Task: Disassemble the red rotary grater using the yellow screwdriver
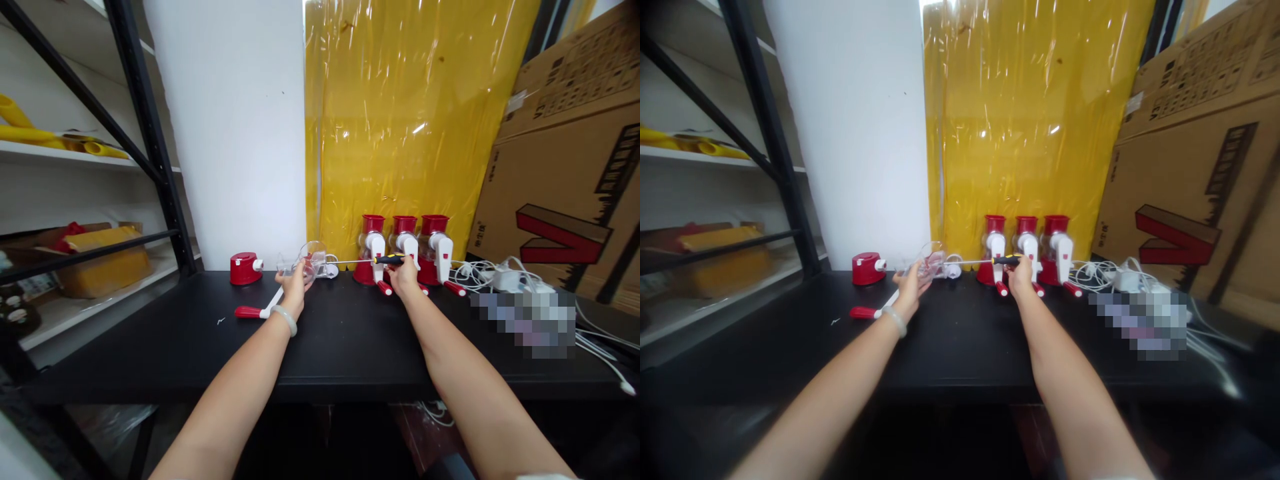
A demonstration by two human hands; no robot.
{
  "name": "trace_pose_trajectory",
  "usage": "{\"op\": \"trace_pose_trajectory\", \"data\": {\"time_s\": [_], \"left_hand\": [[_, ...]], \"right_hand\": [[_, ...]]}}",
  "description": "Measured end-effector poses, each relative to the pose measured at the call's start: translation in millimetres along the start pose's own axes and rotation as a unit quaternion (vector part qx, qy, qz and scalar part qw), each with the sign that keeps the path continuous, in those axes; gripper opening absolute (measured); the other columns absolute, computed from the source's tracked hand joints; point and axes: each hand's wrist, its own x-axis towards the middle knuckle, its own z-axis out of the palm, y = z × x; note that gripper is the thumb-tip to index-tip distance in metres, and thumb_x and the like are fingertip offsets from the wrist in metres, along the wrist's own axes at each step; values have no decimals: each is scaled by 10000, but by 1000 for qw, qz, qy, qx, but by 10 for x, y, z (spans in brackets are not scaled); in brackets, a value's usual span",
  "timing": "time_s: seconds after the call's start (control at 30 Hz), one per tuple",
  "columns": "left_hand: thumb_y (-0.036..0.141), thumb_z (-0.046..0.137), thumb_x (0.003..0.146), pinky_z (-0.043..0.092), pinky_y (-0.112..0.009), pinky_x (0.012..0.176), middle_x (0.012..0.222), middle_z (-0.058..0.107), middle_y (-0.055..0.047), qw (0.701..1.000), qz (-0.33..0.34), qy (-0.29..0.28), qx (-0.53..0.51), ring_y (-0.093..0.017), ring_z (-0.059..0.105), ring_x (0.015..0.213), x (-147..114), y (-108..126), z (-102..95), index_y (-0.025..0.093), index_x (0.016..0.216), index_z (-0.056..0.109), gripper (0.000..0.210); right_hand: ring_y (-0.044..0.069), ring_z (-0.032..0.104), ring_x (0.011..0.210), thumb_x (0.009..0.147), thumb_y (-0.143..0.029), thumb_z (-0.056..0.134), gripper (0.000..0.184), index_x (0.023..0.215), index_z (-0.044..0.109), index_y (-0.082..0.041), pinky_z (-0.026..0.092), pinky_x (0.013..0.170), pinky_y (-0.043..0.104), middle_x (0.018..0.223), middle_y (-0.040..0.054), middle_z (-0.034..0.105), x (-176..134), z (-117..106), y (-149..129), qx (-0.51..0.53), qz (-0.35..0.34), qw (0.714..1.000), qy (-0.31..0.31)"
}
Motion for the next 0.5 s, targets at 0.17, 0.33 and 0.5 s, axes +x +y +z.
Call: {"op": "trace_pose_trajectory", "data": {"time_s": [0.17, 0.33, 0.5], "left_hand": [[363, 793, 856, 625, -367, 789, 1121, 701, -97, 1000, -3, 3, -2, -195, 764, 814, 4, 6, -6, 275, 1397, 240, 778], [380, 790, 858, 622, -368, 782, 1095, 704, -101, 1000, -9, -3, -5, -205, 766, 817, -1, 3, -9, 266, 1388, 241, 771], [372, 782, 863, 622, -372, 789, 1097, 700, -95, 1000, -6, 0, -2, -202, 765, 817, -12, 13, -6, 265, 1371, 261, 736]], "right_hand": [[148, 639, 656, 664, -217, 545, 189, 849, 508, -239, 470, 554, 245, 737, -25, 661, -60, -24, -32, -3, -10, 1000, -21], [169, 682, 743, 643, -210, 579, 274, 907, 510, -239, 481, 599, 249, 777, -10, 703, -99, -30, -49, -5, -8, 998, -62], [169, 668, 697, 852, -508, 569, 268, 881, 536, -244, 502, 581, 270, 739, -17, 668, -64, -34, -17, -62, -56, 996, -21]]}}
